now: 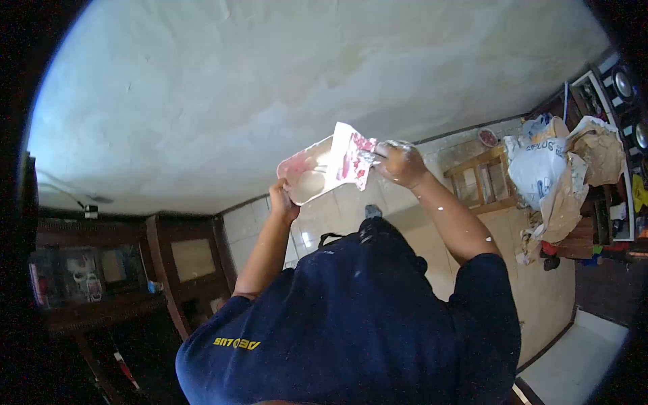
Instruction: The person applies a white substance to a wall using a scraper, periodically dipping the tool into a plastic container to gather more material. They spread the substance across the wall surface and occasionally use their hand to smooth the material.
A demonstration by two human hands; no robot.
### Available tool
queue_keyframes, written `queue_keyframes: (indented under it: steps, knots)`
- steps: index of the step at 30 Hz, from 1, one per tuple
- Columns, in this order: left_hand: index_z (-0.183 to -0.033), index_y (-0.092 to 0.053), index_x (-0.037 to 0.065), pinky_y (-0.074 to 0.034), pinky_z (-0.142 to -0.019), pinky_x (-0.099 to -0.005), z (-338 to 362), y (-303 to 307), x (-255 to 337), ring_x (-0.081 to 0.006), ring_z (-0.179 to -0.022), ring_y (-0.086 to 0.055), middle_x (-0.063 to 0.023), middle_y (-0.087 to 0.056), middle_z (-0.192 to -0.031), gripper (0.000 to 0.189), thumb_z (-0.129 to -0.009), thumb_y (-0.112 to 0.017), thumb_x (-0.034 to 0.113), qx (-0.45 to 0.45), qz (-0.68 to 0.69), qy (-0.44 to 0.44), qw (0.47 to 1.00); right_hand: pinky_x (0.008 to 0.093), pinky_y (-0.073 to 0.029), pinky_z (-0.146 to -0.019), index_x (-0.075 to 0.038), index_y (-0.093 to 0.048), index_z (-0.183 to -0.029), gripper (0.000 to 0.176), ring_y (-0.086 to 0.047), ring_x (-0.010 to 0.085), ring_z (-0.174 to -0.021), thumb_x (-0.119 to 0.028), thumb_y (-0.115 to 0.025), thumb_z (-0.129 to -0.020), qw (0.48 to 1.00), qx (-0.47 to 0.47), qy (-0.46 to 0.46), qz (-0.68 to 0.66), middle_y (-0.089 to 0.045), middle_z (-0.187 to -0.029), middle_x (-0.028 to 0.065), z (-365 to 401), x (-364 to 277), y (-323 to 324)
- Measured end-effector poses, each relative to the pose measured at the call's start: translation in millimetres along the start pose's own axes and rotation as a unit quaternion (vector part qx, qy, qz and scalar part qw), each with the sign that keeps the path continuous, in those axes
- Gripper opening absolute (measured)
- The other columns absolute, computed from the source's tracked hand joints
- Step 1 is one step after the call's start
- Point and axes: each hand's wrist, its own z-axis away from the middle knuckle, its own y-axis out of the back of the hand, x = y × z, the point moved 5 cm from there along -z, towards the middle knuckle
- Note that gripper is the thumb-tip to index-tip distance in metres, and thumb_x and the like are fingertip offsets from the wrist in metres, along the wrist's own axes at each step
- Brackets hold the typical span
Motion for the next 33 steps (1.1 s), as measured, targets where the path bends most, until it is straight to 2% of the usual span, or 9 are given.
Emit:
queue_keyframes:
  steps: [2, 8, 12, 14, 15, 18, 22, 28, 33]
  knots:
    - [-0.112, -0.05, -0.001, -0.044, -0.085, -0.0364, -19, -21, -2, -0.0257, -0.094, -0.056, -0.0126, -0.057, -0.104, 0.047, -0.071, -0.04, 0.019, -0.003, 0.017, 0.003, 1.0, 0.0325, -0.05, -0.059, -0.015, -0.064, -0.083, 0.016, -0.059, 0.0212, -0.071, -0.021, -0.065, -0.067, 0.999, 0.032, 0.037, 0.007, -0.059, -0.085, 0.0041, -3, 25, 3]
    - [-0.097, -0.054, -0.001, -0.045, -0.082, -0.0363, -77, -39, -13, -0.026, -0.088, -0.056, -0.0118, -0.057, -0.093, 0.037, -0.065, -0.041, 0.015, 0.009, 0.036, 0.041, 0.998, 0.0341, -0.05, -0.062, -0.013, -0.064, -0.081, 0.021, -0.058, 0.022, -0.073, -0.021, -0.069, -0.063, 0.999, 0.038, 0.016, -0.013, -0.056, -0.081, 0.004, -15, 95, -11]
    - [-0.095, -0.054, 0.0, -0.045, -0.081, -0.0354, -98, -60, -7, -0.0252, -0.087, -0.057, -0.0109, -0.057, -0.09, 0.034, -0.067, -0.041, 0.014, 0.017, 0.04, 0.026, 0.999, 0.038, -0.047, -0.068, -0.008, -0.063, -0.084, 0.023, -0.056, 0.0255, -0.077, -0.017, -0.068, -0.063, 0.981, 0.087, -0.091, -0.148, -0.056, -0.084, 0.0054, -15, 128, -31]
    - [-0.095, -0.054, 0.001, -0.045, -0.081, -0.035, -111, -70, -8, -0.0251, -0.087, -0.057, -0.0112, -0.058, -0.091, 0.033, -0.068, -0.041, 0.014, 0.023, 0.044, 0.033, 0.998, 0.0358, -0.047, -0.069, -0.004, -0.063, -0.086, 0.021, -0.057, 0.0257, -0.08, -0.01, -0.065, -0.067, 0.947, 0.158, -0.153, -0.234, -0.055, -0.087, 0.0067, -16, 144, -47]
    - [-0.098, -0.054, -0.001, -0.045, -0.082, -0.0364, -116, -74, -7, -0.0269, -0.088, -0.057, -0.0129, -0.058, -0.094, 0.039, -0.066, -0.041, 0.017, 0.027, 0.037, 0.035, 0.998, 0.0342, -0.047, -0.07, -0.002, -0.064, -0.088, 0.019, -0.058, 0.0268, -0.081, -0.005, -0.065, -0.069, 0.844, 0.193, -0.267, -0.424, -0.058, -0.087, 0.0097, -11, 153, -78]
    - [-0.101, -0.054, -0.002, -0.045, -0.083, -0.0378, -149, -53, -11, -0.029, -0.09, -0.056, -0.0146, -0.058, -0.097, 0.045, -0.063, -0.041, 0.019, 0.012, 0.022, 0.032, 0.999, 0.0329, -0.048, -0.072, 0.0, -0.065, -0.087, 0.018, -0.059, 0.027, -0.082, -0.001, -0.064, -0.069, 0.887, 0.171, -0.21, -0.375, -0.061, -0.086, 0.0132, -23, 155, -83]
    - [-0.101, -0.054, -0.002, -0.044, -0.084, -0.0379, -174, -52, 3, -0.0289, -0.092, -0.055, -0.014, -0.058, -0.097, 0.046, -0.061, -0.042, 0.019, 0.012, 0.02, 0.044, 0.999, 0.031, -0.048, -0.067, 0.001, -0.065, -0.085, 0.014, -0.061, 0.0223, -0.074, 0.001, -0.065, -0.07, 0.8, 0.21, -0.315, -0.466, -0.063, -0.083, 0.0117, -9, 181, -141]
    - [-0.101, -0.054, 0.0, -0.044, -0.084, -0.0377, -183, -32, -5, -0.0285, -0.093, -0.055, -0.0132, -0.058, -0.098, 0.046, -0.062, -0.042, 0.019, 0.02, 0.035, 0.071, 0.997, 0.0282, -0.047, -0.064, 0.0, -0.065, -0.083, 0.014, -0.062, 0.0209, -0.07, 0.002, -0.065, -0.069, 0.798, 0.193, -0.352, -0.45, -0.063, -0.08, 0.0107, -27, 205, -147]
    - [-0.107, -0.052, 0.0, -0.044, -0.085, -0.0377, -183, -16, -11, -0.0282, -0.097, -0.054, -0.0128, -0.057, -0.102, 0.049, -0.064, -0.042, 0.02, 0.031, 0.022, 0.073, 0.997, 0.0332, -0.047, -0.061, 0.0, -0.062, -0.076, 0.009, -0.06, 0.0275, -0.066, -0.004, -0.065, -0.069, 0.899, 0.216, -0.278, -0.261, -0.061, -0.072, 0.0135, -47, 247, -149]
